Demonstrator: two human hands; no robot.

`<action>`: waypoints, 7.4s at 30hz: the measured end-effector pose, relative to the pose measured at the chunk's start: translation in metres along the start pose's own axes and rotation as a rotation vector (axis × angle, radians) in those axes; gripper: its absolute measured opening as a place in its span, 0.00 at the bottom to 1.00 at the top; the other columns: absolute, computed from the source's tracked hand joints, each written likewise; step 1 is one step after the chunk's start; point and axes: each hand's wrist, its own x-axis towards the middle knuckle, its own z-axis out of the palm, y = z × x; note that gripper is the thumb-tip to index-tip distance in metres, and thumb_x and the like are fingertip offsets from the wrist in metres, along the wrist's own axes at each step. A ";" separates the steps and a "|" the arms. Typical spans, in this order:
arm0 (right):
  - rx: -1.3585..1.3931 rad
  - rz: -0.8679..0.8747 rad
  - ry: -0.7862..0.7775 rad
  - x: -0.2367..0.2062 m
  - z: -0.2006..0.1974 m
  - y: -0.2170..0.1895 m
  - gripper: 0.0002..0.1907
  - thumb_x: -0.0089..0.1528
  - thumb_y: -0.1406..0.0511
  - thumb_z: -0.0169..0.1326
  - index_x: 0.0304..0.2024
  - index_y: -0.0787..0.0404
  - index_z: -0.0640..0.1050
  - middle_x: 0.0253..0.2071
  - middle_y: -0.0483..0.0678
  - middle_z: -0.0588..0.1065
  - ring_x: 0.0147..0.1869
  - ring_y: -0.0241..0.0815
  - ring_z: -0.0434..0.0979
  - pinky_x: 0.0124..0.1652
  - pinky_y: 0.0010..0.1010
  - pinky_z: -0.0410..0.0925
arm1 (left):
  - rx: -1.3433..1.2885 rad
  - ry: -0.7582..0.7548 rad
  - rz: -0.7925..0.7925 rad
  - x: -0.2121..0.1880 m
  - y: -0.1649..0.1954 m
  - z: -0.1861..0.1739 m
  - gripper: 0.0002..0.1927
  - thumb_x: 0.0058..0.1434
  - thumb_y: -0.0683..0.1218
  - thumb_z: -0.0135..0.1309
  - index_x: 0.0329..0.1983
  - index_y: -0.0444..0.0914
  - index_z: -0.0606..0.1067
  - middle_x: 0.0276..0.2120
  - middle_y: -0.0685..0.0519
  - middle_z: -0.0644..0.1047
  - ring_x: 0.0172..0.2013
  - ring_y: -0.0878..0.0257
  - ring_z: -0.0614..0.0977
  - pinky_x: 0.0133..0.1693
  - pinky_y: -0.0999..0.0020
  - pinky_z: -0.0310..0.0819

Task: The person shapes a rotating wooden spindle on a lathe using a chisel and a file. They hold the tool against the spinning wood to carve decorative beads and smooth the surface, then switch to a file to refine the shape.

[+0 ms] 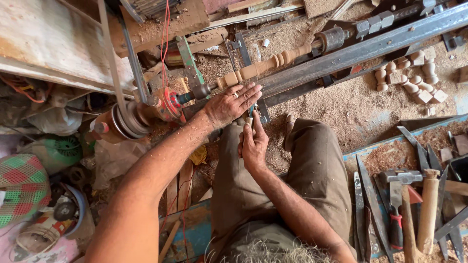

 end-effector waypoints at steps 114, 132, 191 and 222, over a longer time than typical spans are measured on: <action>-0.109 0.013 -0.066 0.009 -0.007 -0.018 0.32 0.72 0.63 0.45 0.77 0.60 0.54 0.22 0.43 0.67 0.14 0.29 0.61 0.12 0.23 0.59 | 0.061 0.135 -0.161 0.023 0.025 0.042 0.18 0.72 0.47 0.48 0.63 0.38 0.72 0.69 0.50 0.70 0.67 0.59 0.73 0.69 0.63 0.59; -0.112 -0.009 -0.066 0.019 -0.027 -0.019 0.33 0.71 0.63 0.48 0.77 0.61 0.55 0.22 0.44 0.70 0.15 0.30 0.64 0.13 0.24 0.60 | 0.164 -0.016 -0.133 0.031 0.025 0.032 0.26 0.70 0.47 0.45 0.72 0.41 0.63 0.74 0.53 0.61 0.71 0.63 0.63 0.73 0.64 0.47; -0.107 -0.129 -0.038 0.029 -0.053 -0.030 0.33 0.72 0.67 0.48 0.78 0.60 0.54 0.21 0.36 0.65 0.19 0.24 0.59 0.17 0.20 0.57 | 0.282 -0.114 -0.076 0.059 0.028 0.013 0.30 0.74 0.47 0.40 0.79 0.42 0.54 0.77 0.56 0.56 0.75 0.64 0.57 0.74 0.63 0.40; -0.483 -0.070 -0.045 0.044 -0.122 -0.083 0.28 0.70 0.67 0.50 0.72 0.60 0.63 0.36 0.35 0.78 0.22 0.25 0.66 0.20 0.19 0.64 | -0.124 -0.176 0.006 0.094 0.029 0.025 0.36 0.69 0.35 0.42 0.80 0.40 0.49 0.78 0.51 0.51 0.76 0.59 0.56 0.75 0.59 0.39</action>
